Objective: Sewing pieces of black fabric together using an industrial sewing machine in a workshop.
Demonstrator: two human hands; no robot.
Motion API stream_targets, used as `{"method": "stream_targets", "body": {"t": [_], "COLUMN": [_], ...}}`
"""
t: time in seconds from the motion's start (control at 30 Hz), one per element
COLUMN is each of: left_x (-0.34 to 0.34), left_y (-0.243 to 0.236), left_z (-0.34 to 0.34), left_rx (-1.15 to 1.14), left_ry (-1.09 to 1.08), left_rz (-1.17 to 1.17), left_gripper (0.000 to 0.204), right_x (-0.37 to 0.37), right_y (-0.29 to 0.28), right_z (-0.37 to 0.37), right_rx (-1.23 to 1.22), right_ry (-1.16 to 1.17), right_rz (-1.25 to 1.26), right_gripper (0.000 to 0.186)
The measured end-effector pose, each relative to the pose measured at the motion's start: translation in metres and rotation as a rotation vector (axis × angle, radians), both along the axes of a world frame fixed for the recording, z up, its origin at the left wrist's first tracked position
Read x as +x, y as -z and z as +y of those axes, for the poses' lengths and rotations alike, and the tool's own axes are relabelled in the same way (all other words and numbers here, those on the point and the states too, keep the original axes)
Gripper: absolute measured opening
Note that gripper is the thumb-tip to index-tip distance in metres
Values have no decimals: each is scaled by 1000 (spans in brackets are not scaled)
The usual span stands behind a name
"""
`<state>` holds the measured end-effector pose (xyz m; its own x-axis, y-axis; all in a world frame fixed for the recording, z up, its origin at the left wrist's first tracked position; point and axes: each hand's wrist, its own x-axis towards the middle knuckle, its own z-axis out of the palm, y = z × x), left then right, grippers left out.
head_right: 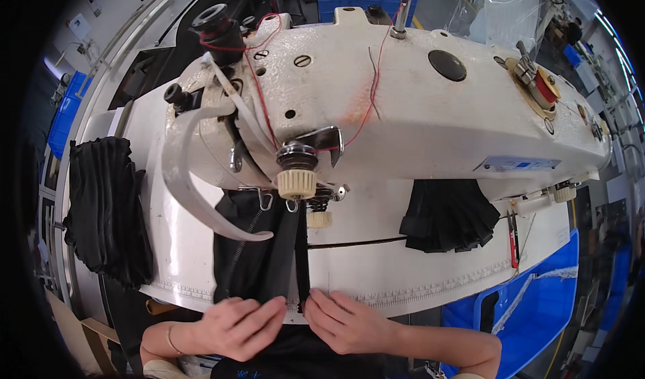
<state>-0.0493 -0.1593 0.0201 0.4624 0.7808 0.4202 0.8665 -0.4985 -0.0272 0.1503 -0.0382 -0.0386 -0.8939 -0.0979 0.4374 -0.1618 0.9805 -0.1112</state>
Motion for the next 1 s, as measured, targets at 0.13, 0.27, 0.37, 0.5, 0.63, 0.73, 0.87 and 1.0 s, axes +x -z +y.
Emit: {"method": "stream_targets", "body": {"t": [0.13, 0.27, 0.37, 0.5, 0.63, 0.73, 0.87, 1.0], "left_x": [20, 24, 25, 25, 25, 24, 22, 19], "left_y": [36, 43, 45, 46, 46, 45, 46, 45], "left_z": [-2, 0, 1, 2, 2, 3, 5, 7], "left_rx": [14, -8, -28, -44, -55, -76, -112, -155], "left_ry": [-94, -123, -114, -99, -94, -92, -86, -76], "left_rz": [-16, -51, -77, -103, -112, -124, -178, -166], "left_gripper": [15, 15, 16, 19, 21, 22, 23, 24], "right_x": [3, 7, 7, 7, 8, 8, 6, 6], "right_y": [3, 2, 1, 1, 0, -1, 1, 1], "right_z": [2, 4, 5, 6, 6, 6, 7, 9], "right_rx": [-49, -29, -8, 31, 33, 34, 39, 118], "right_ry": [12, -9, -19, -34, -35, -43, -33, -105], "right_rz": [11, -1, -4, -5, -9, -10, 2, -79], "right_gripper": [25, 24, 23, 23, 23, 24, 24, 27]}}
